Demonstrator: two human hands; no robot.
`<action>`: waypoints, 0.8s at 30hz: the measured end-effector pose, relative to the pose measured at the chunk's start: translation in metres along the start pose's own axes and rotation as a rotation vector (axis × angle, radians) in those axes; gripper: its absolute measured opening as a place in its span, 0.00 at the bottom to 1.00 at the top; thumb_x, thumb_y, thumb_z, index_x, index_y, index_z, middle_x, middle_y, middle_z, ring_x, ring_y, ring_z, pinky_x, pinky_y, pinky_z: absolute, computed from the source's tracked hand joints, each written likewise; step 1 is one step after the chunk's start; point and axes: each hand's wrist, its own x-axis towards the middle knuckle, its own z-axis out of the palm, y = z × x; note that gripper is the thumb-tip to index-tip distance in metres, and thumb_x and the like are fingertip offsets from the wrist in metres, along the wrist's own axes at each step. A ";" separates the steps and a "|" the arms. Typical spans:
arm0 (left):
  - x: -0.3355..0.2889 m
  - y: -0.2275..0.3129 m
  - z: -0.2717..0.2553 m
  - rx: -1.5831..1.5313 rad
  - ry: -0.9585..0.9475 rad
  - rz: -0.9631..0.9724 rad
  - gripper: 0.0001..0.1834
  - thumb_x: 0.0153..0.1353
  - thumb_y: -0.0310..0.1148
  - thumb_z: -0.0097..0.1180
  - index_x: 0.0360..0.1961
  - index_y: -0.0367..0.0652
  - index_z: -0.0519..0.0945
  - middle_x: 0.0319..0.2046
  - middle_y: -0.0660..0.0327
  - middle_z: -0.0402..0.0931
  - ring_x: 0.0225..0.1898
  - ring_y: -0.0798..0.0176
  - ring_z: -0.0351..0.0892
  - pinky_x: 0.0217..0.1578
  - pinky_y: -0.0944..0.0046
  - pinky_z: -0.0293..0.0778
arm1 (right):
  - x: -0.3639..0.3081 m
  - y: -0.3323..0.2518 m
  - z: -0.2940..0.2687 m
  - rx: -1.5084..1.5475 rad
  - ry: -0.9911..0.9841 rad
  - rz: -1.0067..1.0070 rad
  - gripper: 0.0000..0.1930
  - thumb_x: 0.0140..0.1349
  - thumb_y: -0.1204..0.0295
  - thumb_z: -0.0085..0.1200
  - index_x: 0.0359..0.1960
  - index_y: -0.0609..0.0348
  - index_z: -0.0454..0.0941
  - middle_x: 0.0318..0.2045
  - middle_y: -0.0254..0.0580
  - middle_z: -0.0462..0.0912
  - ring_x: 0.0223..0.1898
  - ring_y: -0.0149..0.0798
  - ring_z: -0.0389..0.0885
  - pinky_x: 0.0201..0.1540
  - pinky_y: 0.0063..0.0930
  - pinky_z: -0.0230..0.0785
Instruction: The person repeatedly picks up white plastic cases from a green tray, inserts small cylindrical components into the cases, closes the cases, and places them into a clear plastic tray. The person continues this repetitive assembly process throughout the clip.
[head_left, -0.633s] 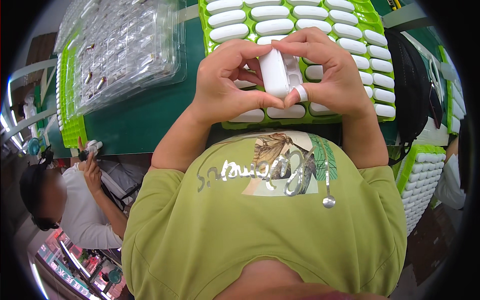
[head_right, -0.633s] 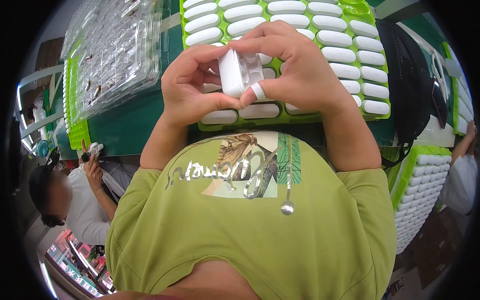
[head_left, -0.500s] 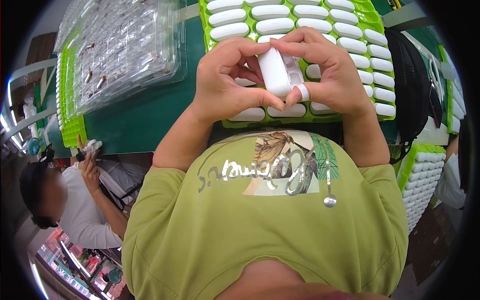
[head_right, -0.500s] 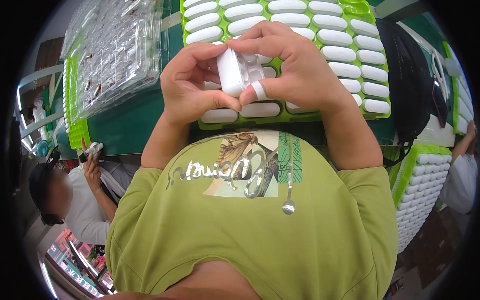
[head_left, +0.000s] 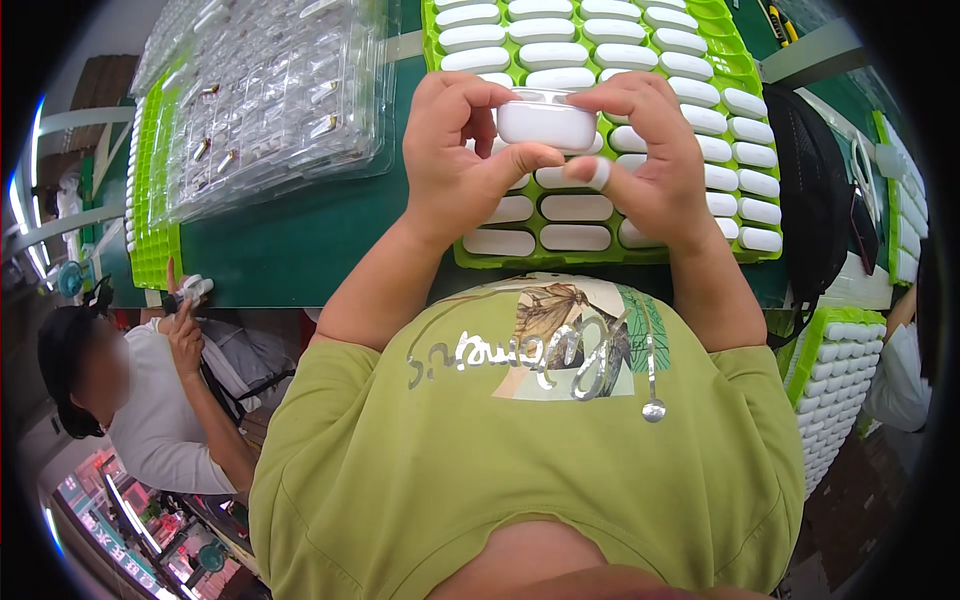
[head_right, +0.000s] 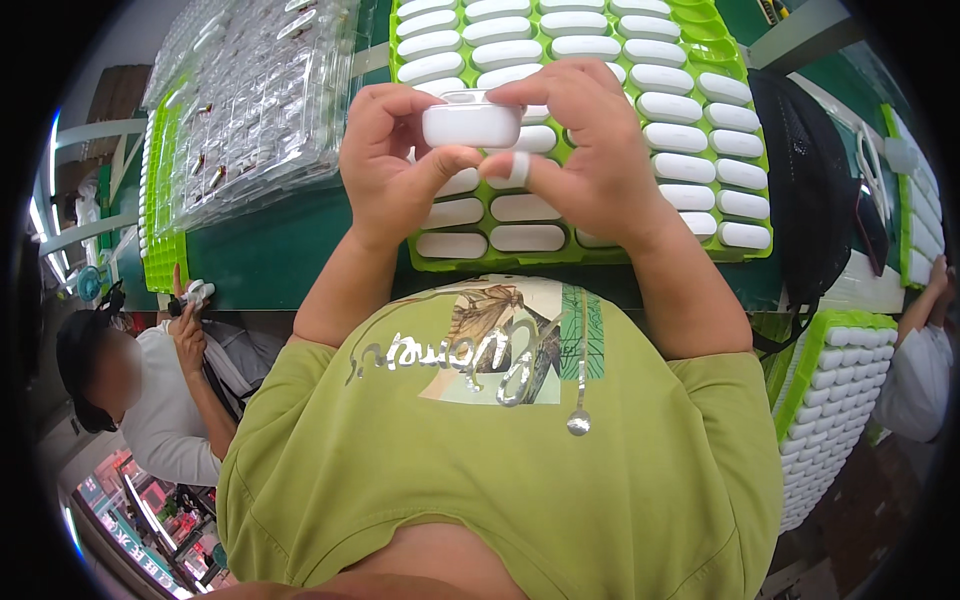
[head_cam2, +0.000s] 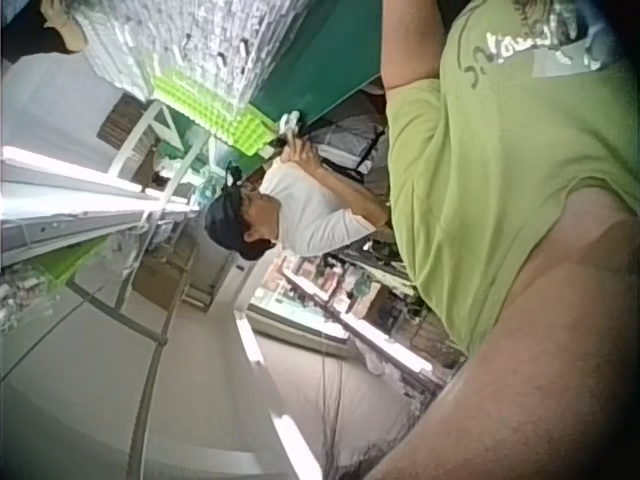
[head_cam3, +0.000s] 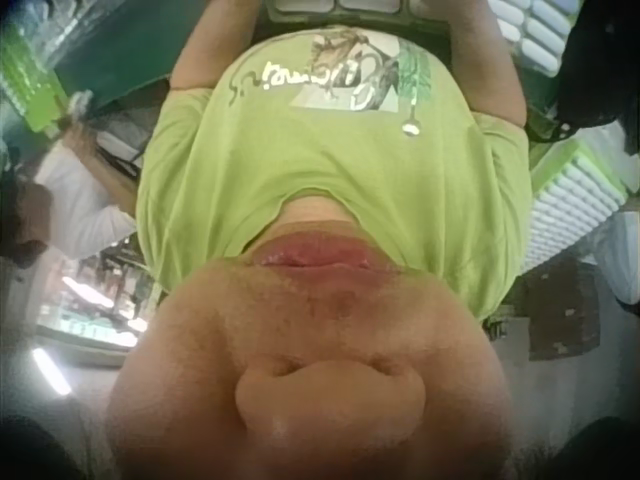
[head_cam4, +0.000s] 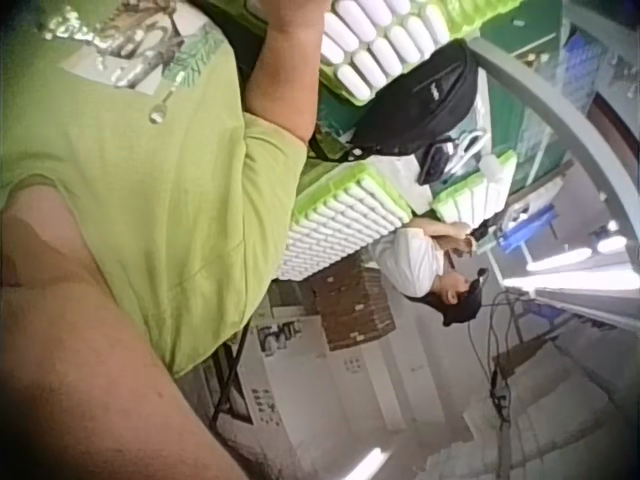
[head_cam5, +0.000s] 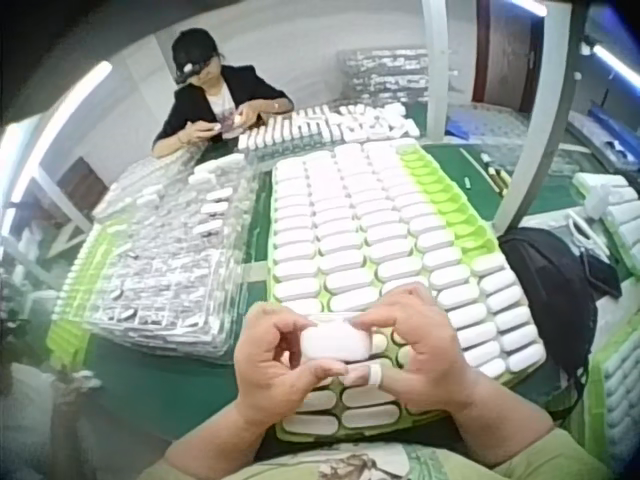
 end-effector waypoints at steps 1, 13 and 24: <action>0.001 0.003 0.002 -0.034 0.040 0.005 0.26 0.45 0.38 0.78 0.41 0.37 0.78 0.39 0.62 0.71 0.29 0.75 0.68 0.23 0.76 0.66 | 0.001 -0.003 0.000 -0.051 0.011 -0.022 0.15 0.50 0.71 0.67 0.40 0.58 0.82 0.36 0.38 0.84 0.39 0.43 0.77 0.45 0.35 0.69; 0.084 0.036 0.035 0.305 0.420 0.474 0.22 0.69 0.37 0.53 0.16 0.38 0.73 0.15 0.56 0.69 0.19 0.57 0.68 0.24 0.60 0.62 | 0.052 -0.016 0.019 -0.148 0.405 0.036 0.17 0.69 0.61 0.54 0.28 0.62 0.75 0.22 0.35 0.74 0.24 0.29 0.70 0.30 0.25 0.64; 0.125 0.049 0.050 0.160 0.615 0.268 0.32 0.74 0.46 0.40 0.16 0.35 0.74 0.14 0.53 0.72 0.17 0.56 0.71 0.23 0.58 0.66 | 0.112 -0.019 0.022 -0.174 0.781 0.032 0.25 0.66 0.64 0.55 0.11 0.60 0.66 0.12 0.51 0.68 0.16 0.50 0.69 0.22 0.41 0.59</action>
